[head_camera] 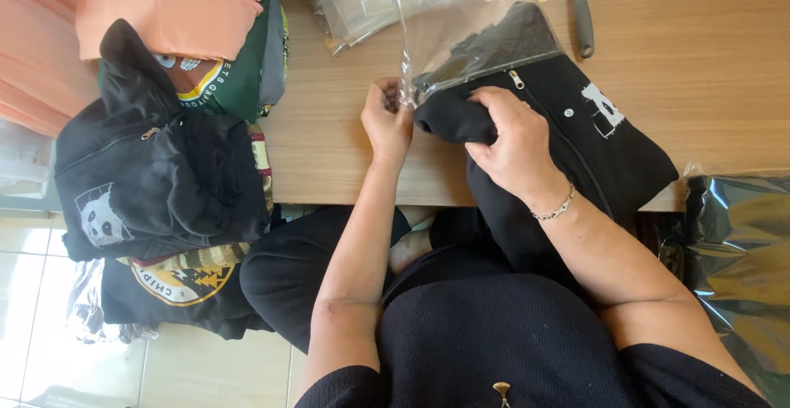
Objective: Using a lint roller on a black hoodie, folding it, and placing it into a clear plastic bag for packaging.
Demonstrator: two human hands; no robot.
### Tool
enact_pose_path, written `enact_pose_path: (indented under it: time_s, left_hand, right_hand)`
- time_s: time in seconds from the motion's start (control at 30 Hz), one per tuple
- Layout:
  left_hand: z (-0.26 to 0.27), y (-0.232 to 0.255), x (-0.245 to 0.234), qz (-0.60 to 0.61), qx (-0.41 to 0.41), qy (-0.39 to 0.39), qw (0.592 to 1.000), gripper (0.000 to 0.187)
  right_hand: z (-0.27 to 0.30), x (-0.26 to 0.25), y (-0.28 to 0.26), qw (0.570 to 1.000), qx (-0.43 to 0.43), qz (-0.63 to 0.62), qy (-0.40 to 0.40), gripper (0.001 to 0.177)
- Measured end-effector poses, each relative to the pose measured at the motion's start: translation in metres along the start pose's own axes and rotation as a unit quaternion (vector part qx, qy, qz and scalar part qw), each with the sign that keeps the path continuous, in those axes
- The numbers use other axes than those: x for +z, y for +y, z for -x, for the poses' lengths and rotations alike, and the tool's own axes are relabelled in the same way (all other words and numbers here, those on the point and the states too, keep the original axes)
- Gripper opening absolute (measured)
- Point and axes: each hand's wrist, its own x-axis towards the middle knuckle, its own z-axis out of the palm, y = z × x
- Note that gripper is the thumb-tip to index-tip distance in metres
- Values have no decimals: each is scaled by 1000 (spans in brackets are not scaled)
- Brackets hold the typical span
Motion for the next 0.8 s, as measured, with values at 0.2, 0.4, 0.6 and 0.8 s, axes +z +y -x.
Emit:
enact_pose_path:
  time_s: [0.2,0.4,0.6,0.8]
  left_hand:
    - [-14,-8,19,91,-28,-7,995,10]
    - [-5,-33,32,-144,32,0,989,20]
    - [9,-56,38,-191,19,-6,981,27]
    - [14,-58,40,-79,-46,-37,995,15]
  right_hand:
    - [0,2,-3,999,-10,-34,22,43]
    - [-7,-13,-4,996,17,-86,36,45]
    - [-11,-23,-6,989,45,-126,57,43]
    - [-14,-27,-11,988,37,-138,63,40]
